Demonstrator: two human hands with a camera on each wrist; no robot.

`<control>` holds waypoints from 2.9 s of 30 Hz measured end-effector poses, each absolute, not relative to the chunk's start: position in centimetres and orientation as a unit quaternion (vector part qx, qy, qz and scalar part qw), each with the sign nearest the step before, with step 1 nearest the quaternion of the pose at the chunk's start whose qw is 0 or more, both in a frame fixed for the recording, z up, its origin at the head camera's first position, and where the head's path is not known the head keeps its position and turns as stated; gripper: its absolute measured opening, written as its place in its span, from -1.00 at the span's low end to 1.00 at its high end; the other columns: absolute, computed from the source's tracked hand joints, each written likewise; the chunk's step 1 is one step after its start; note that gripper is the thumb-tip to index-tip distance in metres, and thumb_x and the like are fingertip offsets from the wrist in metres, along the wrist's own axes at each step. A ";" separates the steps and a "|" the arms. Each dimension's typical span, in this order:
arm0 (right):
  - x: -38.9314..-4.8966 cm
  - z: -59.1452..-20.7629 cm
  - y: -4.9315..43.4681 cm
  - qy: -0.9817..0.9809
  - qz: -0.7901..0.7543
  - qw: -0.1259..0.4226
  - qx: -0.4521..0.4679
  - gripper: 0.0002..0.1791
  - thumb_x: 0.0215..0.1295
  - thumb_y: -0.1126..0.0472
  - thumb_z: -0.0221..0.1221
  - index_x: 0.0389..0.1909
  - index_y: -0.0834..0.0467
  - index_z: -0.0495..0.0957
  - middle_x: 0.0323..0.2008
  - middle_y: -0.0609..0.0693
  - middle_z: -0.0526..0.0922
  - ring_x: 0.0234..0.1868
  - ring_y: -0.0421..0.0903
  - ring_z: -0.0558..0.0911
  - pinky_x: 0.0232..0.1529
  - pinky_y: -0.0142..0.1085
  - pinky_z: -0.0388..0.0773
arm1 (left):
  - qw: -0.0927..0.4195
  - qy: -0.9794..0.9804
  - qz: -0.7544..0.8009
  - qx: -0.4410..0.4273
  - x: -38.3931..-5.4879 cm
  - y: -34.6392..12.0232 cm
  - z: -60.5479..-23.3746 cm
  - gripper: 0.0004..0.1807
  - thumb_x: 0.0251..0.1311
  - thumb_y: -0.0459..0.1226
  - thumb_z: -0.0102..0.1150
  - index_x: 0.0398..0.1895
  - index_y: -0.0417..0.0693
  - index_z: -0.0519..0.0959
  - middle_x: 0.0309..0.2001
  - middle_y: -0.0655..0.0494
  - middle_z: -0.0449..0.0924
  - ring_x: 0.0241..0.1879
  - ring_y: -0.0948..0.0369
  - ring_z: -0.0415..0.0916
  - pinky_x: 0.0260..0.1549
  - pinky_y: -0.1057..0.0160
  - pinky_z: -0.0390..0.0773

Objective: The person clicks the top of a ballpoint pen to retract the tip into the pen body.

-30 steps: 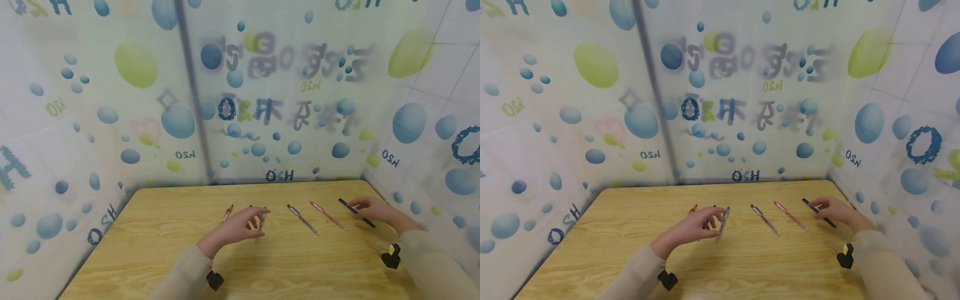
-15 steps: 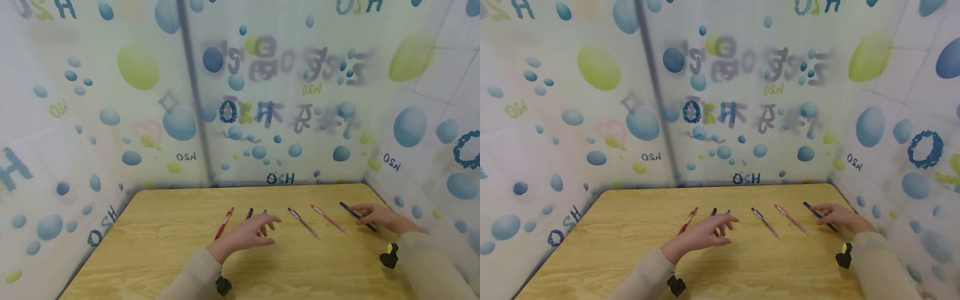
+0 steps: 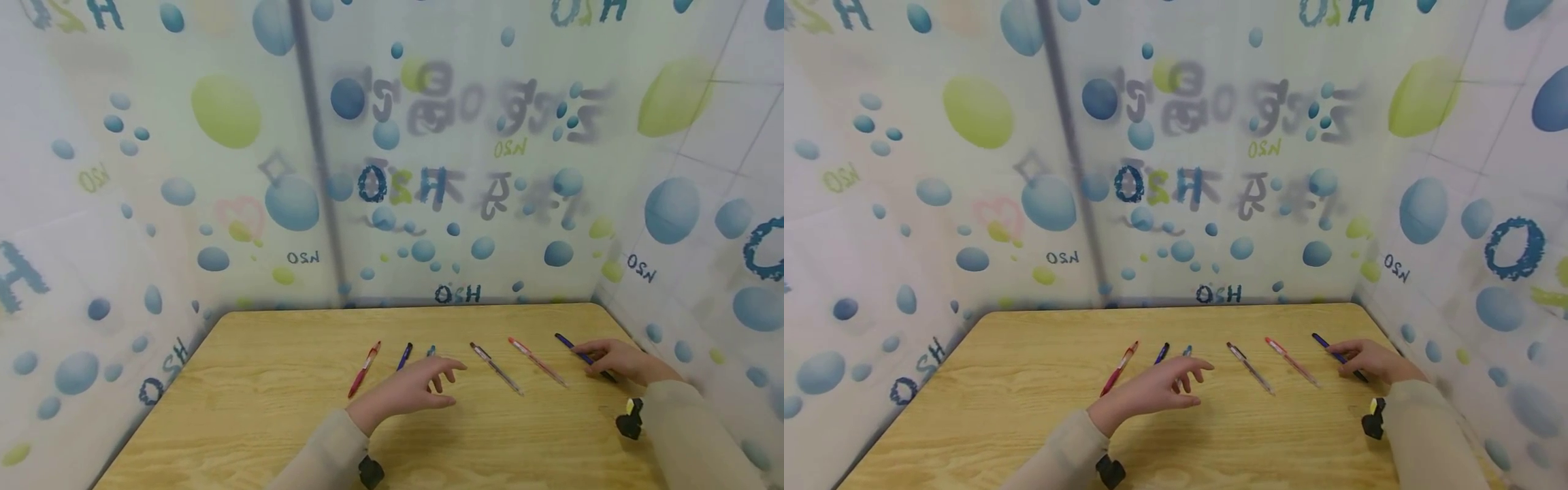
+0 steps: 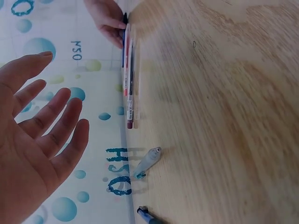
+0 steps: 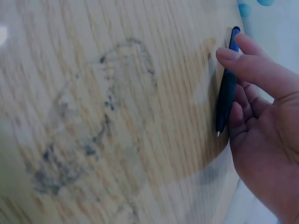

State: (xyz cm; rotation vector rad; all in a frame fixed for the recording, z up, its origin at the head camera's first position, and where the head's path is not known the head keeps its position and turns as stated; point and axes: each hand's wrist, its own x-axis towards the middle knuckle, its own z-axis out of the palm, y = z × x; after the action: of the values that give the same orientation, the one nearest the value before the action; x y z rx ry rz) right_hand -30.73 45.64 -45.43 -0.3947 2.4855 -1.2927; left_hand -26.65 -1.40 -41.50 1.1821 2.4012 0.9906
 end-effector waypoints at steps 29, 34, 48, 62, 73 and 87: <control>-31.5 -45.2 45.5 0.917 -0.346 0.144 -0.137 -0.46 0.00 0.42 0.39 0.07 0.44 0.54 0.09 0.48 0.47 0.15 0.49 0.39 -0.06 -0.01 0.55 | 0.149 0.830 0.354 0.404 -26.7 -0.7 -41.9 -0.42 0.27 -0.21 0.28 0.36 0.07 0.38 0.04 0.12 0.51 -0.22 0.42 0.49 -0.23 0.38 0.54; -31.0 -45.3 45.5 0.919 -0.343 0.132 -0.144 -0.45 0.00 0.39 0.39 0.08 0.42 0.55 0.11 0.47 0.46 0.17 0.48 0.38 -0.09 -0.15 0.55 | 0.152 0.827 0.354 0.409 -26.7 -0.3 -41.8 -0.42 0.28 -0.21 0.26 0.36 0.06 0.37 0.04 0.10 0.52 -0.22 0.43 0.48 -0.24 0.38 0.54; -30.3 -46.4 46.5 0.892 -0.418 0.127 -0.119 -0.44 0.09 0.35 0.35 0.15 0.41 0.51 0.15 0.42 0.45 0.16 0.26 0.43 -0.14 -0.34 0.54 | 0.153 0.815 0.365 0.423 -26.3 1.2 -41.4 -0.40 0.30 -0.21 0.24 0.39 0.01 0.34 0.05 0.07 0.51 -0.21 0.41 0.48 -0.22 0.39 0.53; -29.9 -45.1 45.2 0.859 -0.466 0.133 -0.164 -0.41 0.25 0.36 0.21 0.27 0.48 0.33 0.16 0.48 0.41 -0.08 -0.31 0.54 -0.17 -0.33 0.56 | 0.152 0.814 0.366 0.424 -26.3 1.1 -41.2 -0.41 0.31 -0.19 0.24 0.39 0.07 0.34 0.04 0.14 0.49 -0.21 0.42 0.48 -0.20 0.39 0.53; -29.9 -43.4 42.3 0.847 -0.487 0.119 -0.179 -0.40 0.30 0.32 0.21 0.31 0.44 0.30 0.23 0.49 0.34 -0.01 -0.36 0.55 -0.10 -0.33 0.55 | 0.135 0.814 0.371 0.427 -26.3 1.1 -40.9 -0.39 0.30 -0.20 0.25 0.40 0.12 0.33 0.05 0.13 0.49 -0.22 0.43 0.48 -0.22 0.40 0.53; -28.9 -41.0 37.6 0.825 -0.501 0.122 -0.230 -0.44 0.30 0.33 0.22 0.30 0.39 0.36 0.18 0.44 0.40 0.05 0.08 0.59 -0.08 -0.24 0.58 | 0.133 0.805 0.404 0.413 -26.0 0.1 -40.0 -0.39 0.32 -0.17 0.22 0.42 0.14 0.30 0.01 0.23 0.47 -0.19 0.38 0.49 -0.23 0.34 0.54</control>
State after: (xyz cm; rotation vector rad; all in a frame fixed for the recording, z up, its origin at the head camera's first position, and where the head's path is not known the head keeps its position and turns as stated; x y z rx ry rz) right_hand -28.93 37.64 -41.02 -0.6720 2.4087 -1.4628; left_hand -25.98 0.11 -39.96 1.1965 2.3353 1.1723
